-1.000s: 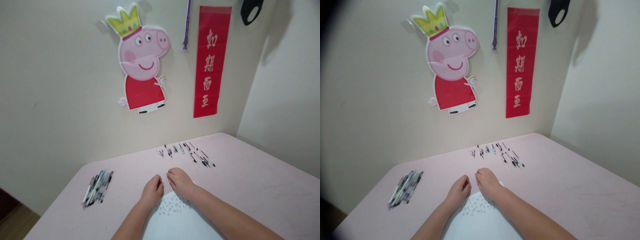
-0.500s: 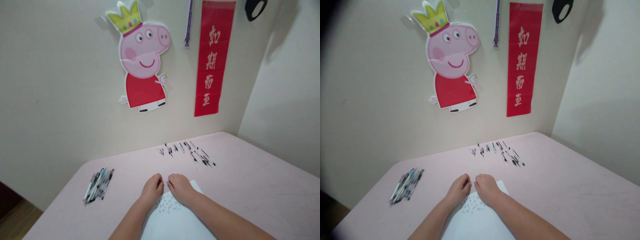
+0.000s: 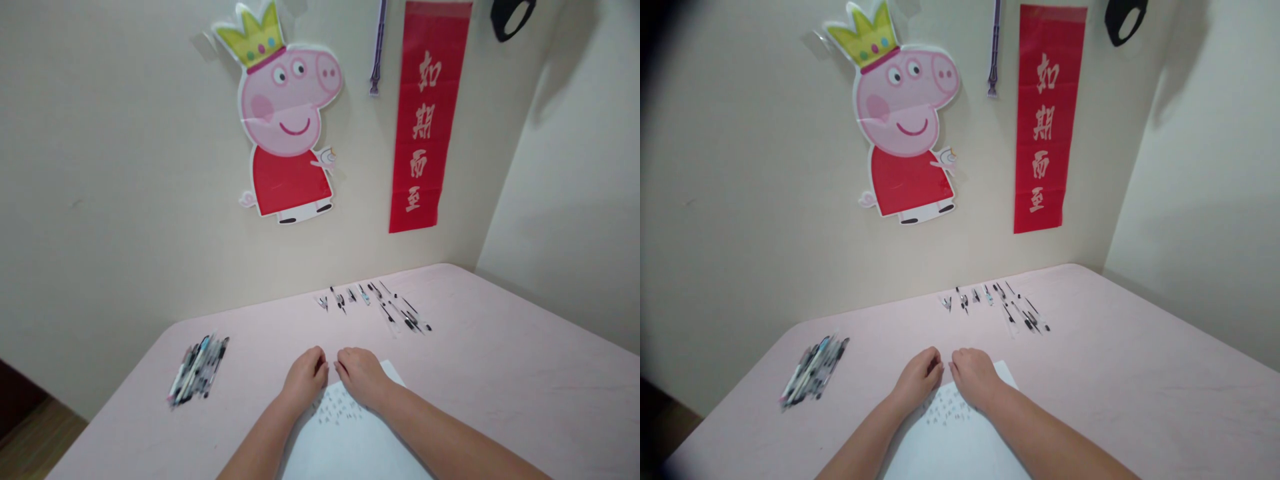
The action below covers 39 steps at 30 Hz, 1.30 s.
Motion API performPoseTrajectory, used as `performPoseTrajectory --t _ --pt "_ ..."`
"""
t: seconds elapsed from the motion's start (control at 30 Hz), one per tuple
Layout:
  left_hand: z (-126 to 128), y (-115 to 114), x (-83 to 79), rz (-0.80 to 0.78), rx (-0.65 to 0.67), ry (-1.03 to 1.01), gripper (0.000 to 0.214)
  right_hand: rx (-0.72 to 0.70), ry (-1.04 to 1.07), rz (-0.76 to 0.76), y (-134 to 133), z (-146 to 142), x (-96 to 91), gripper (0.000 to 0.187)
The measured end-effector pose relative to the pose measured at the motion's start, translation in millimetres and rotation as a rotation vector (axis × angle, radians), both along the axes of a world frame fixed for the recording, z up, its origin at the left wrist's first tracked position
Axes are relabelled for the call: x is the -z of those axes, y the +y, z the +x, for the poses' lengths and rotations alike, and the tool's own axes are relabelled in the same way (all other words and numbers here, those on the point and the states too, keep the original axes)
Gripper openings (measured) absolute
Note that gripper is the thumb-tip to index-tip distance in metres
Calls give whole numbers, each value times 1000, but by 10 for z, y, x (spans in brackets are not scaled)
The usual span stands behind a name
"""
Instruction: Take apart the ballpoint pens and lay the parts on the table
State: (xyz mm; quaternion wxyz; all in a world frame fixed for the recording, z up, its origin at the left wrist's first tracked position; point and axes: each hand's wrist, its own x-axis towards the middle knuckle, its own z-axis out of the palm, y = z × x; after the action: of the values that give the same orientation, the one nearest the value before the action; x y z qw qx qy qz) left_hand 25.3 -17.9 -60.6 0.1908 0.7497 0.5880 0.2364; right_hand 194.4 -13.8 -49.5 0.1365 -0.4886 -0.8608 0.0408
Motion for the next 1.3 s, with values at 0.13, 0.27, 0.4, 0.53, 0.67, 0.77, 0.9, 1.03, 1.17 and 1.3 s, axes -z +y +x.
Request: performPoseTrajectory --t 0.13,0.27,0.4,0.53,0.67,0.77,0.9,1.03,1.17,1.3 --pt "-30 3 -36 10 28 -48 8 22 -28 -14 -4 -10 -25 23" --pt "-193 60 -132 41 -21 -32 9 37 -65 -28 -17 -26 -65 25" --pt "-536 153 -226 101 -231 70 14 67 -90 -55 -55 -46 -83 25" --pt "-907 206 -255 95 -409 214 17 83 -98 -85 -113 -65 -94 23" --pt "-1152 188 -288 106 -502 311 22 92 -123 -115 -167 -79 -128 23" --pt "-1279 139 -326 142 -592 442 26 91 -152 -137 -198 -88 -150 24" --pt "-1436 68 -355 136 -717 712 27 108 -186 -149 -220 -86 -149 24" --pt "-1540 29 -349 54 -788 759 30 97 -203 -116 -204 -83 -160 22" --pt "-1562 34 -313 6 -799 736 30 61 -168 -63 -168 -142 -260 18" --pt "-1546 50 -276 18 -774 723 32 50 -127 -81 -130 -259 -329 19"
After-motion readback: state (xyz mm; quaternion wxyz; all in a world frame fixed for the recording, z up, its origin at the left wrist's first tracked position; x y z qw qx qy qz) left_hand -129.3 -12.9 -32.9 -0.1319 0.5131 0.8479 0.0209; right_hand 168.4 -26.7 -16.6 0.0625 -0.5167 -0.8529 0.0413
